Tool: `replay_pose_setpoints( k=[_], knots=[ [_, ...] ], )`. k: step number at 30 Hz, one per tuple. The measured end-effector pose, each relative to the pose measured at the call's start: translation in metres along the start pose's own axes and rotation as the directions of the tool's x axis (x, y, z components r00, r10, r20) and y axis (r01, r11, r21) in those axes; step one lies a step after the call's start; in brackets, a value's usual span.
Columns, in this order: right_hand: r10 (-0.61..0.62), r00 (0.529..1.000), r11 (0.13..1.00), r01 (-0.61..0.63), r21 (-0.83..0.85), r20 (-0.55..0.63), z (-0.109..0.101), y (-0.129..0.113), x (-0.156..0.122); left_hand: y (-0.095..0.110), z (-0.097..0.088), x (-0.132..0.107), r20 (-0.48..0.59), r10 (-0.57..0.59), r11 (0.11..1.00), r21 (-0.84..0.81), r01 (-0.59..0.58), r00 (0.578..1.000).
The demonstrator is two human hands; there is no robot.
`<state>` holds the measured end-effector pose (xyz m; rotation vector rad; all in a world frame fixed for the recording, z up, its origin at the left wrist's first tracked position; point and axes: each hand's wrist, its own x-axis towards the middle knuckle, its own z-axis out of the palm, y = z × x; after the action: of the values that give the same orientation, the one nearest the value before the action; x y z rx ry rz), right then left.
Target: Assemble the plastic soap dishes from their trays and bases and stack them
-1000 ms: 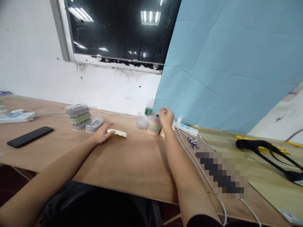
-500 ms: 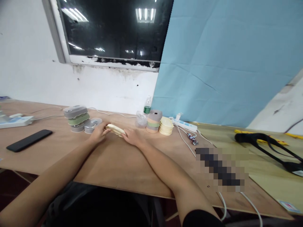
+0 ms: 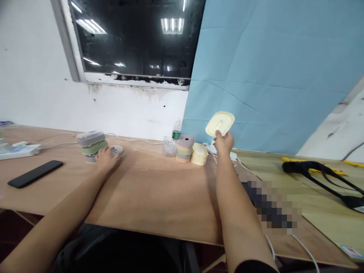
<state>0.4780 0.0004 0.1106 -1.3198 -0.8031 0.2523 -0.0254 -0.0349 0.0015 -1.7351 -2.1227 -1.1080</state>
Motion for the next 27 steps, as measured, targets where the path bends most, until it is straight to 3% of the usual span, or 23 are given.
replay_pose_setpoints(
  k=[2,5,8,11,15,22,27],
  knots=[
    [0.099,0.994,0.993,-0.096,-0.068,0.046,-0.014,0.024,0.013,-0.002,0.003,-0.001,0.099,-0.005,0.999,0.044,0.001,0.995],
    [0.266,0.943,0.959,-0.238,-0.155,0.201,-0.023,0.058,0.015,0.0,0.005,-0.003,0.164,0.014,0.998,0.066,-0.025,0.986],
    [0.299,0.889,0.954,-0.263,-0.147,0.347,-0.021,0.078,0.009,0.004,0.005,-0.005,0.173,0.06,0.995,0.071,-0.074,0.983],
    [0.288,0.865,0.957,-0.244,-0.158,0.411,-0.016,0.088,0.005,0.008,0.005,-0.006,0.197,0.135,0.987,0.064,-0.15,0.971],
    [0.292,0.859,0.949,-0.205,-0.242,0.42,-0.012,0.098,0.002,0.01,0.008,-0.006,0.235,0.194,0.978,0.03,-0.207,0.952],
    [0.232,0.892,0.94,-0.103,-0.327,0.387,-0.007,0.105,-0.003,0.014,0.006,-0.006,0.262,0.183,0.978,0.052,-0.204,0.947],
    [0.254,0.919,0.914,-0.125,-0.386,0.303,-0.005,0.105,-0.002,0.016,0.005,-0.007,0.132,0.156,0.988,-0.006,-0.156,0.979]
  ],
)
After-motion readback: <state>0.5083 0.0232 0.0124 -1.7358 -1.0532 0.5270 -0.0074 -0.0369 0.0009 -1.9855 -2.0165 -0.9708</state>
